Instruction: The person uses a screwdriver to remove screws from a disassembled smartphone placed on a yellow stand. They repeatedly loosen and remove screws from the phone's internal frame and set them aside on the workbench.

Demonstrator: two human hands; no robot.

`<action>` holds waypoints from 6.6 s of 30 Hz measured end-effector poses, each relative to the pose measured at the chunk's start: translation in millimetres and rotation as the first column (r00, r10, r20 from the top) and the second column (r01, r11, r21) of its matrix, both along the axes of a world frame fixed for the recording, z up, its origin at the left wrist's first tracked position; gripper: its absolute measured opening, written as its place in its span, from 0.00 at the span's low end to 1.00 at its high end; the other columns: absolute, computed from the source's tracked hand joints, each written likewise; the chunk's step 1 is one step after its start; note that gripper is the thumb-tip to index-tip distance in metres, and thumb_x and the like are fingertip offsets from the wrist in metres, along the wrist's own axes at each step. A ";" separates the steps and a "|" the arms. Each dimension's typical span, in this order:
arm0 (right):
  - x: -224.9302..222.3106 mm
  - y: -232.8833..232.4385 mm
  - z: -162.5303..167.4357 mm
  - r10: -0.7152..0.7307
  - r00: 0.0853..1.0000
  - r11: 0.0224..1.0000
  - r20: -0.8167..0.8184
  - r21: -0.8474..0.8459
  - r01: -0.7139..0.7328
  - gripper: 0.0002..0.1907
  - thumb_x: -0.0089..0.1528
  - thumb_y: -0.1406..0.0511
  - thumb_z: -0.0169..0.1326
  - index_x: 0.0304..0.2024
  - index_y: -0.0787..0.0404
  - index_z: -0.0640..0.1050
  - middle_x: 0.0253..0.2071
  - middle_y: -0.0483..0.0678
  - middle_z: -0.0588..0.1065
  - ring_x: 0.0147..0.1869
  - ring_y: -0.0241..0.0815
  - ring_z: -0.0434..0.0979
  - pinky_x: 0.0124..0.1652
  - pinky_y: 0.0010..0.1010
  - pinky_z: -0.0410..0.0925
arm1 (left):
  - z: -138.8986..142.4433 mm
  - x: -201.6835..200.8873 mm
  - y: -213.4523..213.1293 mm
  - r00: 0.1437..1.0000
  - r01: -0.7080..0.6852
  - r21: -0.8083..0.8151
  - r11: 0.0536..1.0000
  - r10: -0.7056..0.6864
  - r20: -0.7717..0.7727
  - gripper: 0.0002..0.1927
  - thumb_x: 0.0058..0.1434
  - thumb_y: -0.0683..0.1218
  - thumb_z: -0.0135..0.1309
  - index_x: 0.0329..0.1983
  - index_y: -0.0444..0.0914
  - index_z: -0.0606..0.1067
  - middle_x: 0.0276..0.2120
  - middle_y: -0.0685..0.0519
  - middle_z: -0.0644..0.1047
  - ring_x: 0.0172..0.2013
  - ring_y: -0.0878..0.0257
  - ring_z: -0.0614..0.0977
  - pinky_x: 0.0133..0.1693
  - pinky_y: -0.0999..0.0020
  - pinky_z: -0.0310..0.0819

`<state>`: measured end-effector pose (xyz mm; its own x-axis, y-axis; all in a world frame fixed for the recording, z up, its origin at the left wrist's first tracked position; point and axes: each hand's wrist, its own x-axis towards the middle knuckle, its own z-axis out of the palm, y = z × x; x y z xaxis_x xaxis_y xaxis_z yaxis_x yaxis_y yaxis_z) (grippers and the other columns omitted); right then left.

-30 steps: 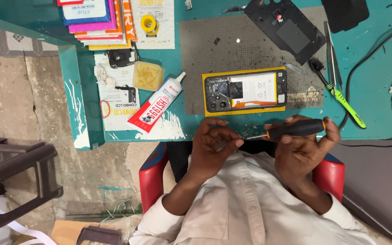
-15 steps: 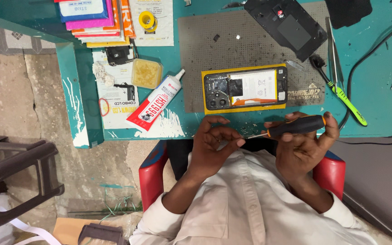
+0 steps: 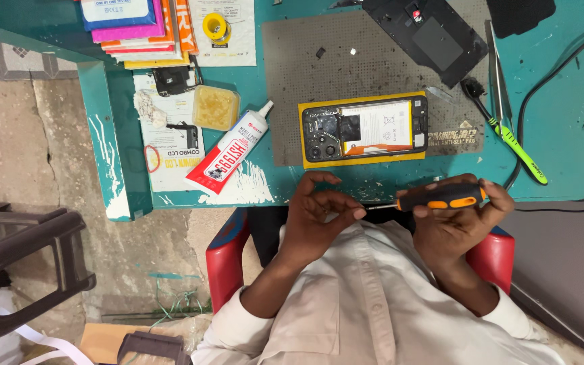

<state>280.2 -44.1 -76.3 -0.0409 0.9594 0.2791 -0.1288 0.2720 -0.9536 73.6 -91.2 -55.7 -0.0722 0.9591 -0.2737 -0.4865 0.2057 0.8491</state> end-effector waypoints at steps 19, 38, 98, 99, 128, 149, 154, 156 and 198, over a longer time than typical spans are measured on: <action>7.1 -5.8 1.6 0.064 0.997 0.991 0.047 -0.122 -0.058 0.38 0.73 0.75 0.53 0.74 0.50 0.46 0.61 0.59 0.71 0.47 0.49 0.84 0.52 0.42 0.80 | 6.2 0.6 0.8 0.995 0.057 -0.071 0.996 -0.062 -0.082 0.30 0.59 0.33 0.64 0.59 0.35 0.61 0.37 0.46 0.84 0.37 0.67 0.84 0.41 0.75 0.77; 6.5 20.1 16.5 0.069 0.982 0.994 0.176 0.071 -0.082 0.40 0.71 0.77 0.55 0.74 0.47 0.49 0.61 0.59 0.72 0.60 0.47 0.77 0.57 0.47 0.82 | 24.1 9.2 19.7 0.825 0.067 0.117 0.991 0.011 -0.565 0.29 0.63 0.36 0.65 0.62 0.37 0.62 0.38 0.51 0.85 0.23 0.74 0.72 0.27 0.77 0.67; 3.3 134.1 77.5 -0.051 0.691 0.768 0.721 0.471 -0.435 0.43 0.64 0.79 0.67 0.70 0.56 0.55 0.56 0.61 0.72 0.58 0.53 0.79 0.48 0.33 0.80 | 11.7 26.1 117.7 0.514 0.368 0.281 0.887 0.058 -0.856 0.37 0.62 0.36 0.52 0.72 0.32 0.52 0.46 0.39 0.83 0.34 0.47 0.86 0.38 0.56 0.82; 3.0 133.4 80.7 -0.022 0.701 0.769 0.712 0.460 -0.443 0.42 0.63 0.81 0.65 0.69 0.56 0.54 0.57 0.64 0.71 0.59 0.56 0.79 0.49 0.34 0.80 | 11.6 25.9 117.9 0.512 0.367 0.281 0.887 0.059 -0.857 0.36 0.62 0.36 0.52 0.72 0.33 0.52 0.46 0.39 0.83 0.35 0.47 0.87 0.38 0.56 0.82; 1.5 133.3 107.8 -0.212 0.618 0.791 0.757 0.504 -0.346 0.32 0.58 0.69 0.77 0.53 0.63 0.68 0.48 0.60 0.74 0.51 0.52 0.79 0.41 0.37 0.75 | 32.2 -40.5 72.2 0.149 0.216 0.340 0.915 0.313 -0.938 0.43 0.56 0.63 0.68 0.64 0.32 0.67 0.65 0.36 0.68 0.68 0.40 0.66 0.67 0.44 0.59; -11.8 137.1 87.8 -0.225 0.639 0.811 0.735 0.505 -0.295 0.35 0.55 0.72 0.74 0.57 0.63 0.65 0.48 0.61 0.73 0.50 0.54 0.78 0.44 0.36 0.75 | 16.4 -46.0 72.9 0.204 0.182 0.320 0.930 0.283 -0.937 0.48 0.59 0.62 0.68 0.68 0.27 0.62 0.66 0.37 0.68 0.69 0.41 0.67 0.70 0.50 0.62; -6.4 140.0 86.5 0.092 0.784 0.860 0.614 0.348 -0.373 0.28 0.65 0.77 0.65 0.58 0.63 0.62 0.59 0.65 0.71 0.59 0.54 0.79 0.55 0.35 0.76 | 16.4 -45.8 71.7 0.200 0.187 0.316 0.930 0.279 -0.939 0.47 0.59 0.61 0.68 0.68 0.27 0.62 0.66 0.37 0.68 0.69 0.41 0.67 0.70 0.49 0.62; -3.0 140.5 86.5 -0.045 0.735 0.864 0.677 0.396 -0.312 0.31 0.59 0.73 0.71 0.55 0.62 0.64 0.53 0.61 0.72 0.54 0.52 0.80 0.50 0.34 0.76 | 16.1 -45.2 71.0 0.196 0.183 0.311 0.933 0.275 -0.941 0.48 0.59 0.61 0.69 0.69 0.28 0.61 0.66 0.37 0.68 0.69 0.41 0.67 0.70 0.49 0.62; -9.2 144.1 91.2 -0.016 0.744 0.868 0.669 0.378 -0.321 0.31 0.57 0.77 0.68 0.53 0.67 0.62 0.53 0.70 0.71 0.57 0.61 0.77 0.55 0.40 0.76 | 10.4 -44.9 70.0 0.284 0.120 0.386 0.915 0.341 -0.896 0.58 0.54 0.60 0.72 0.73 0.28 0.51 0.71 0.31 0.59 0.71 0.37 0.64 0.72 0.48 0.61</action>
<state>271.0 100.0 14.9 -0.5021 0.6951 0.5144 0.3763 0.7112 -0.5937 28.7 -21.2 -45.3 -0.1660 0.9119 0.3753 0.6941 -0.1622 0.7014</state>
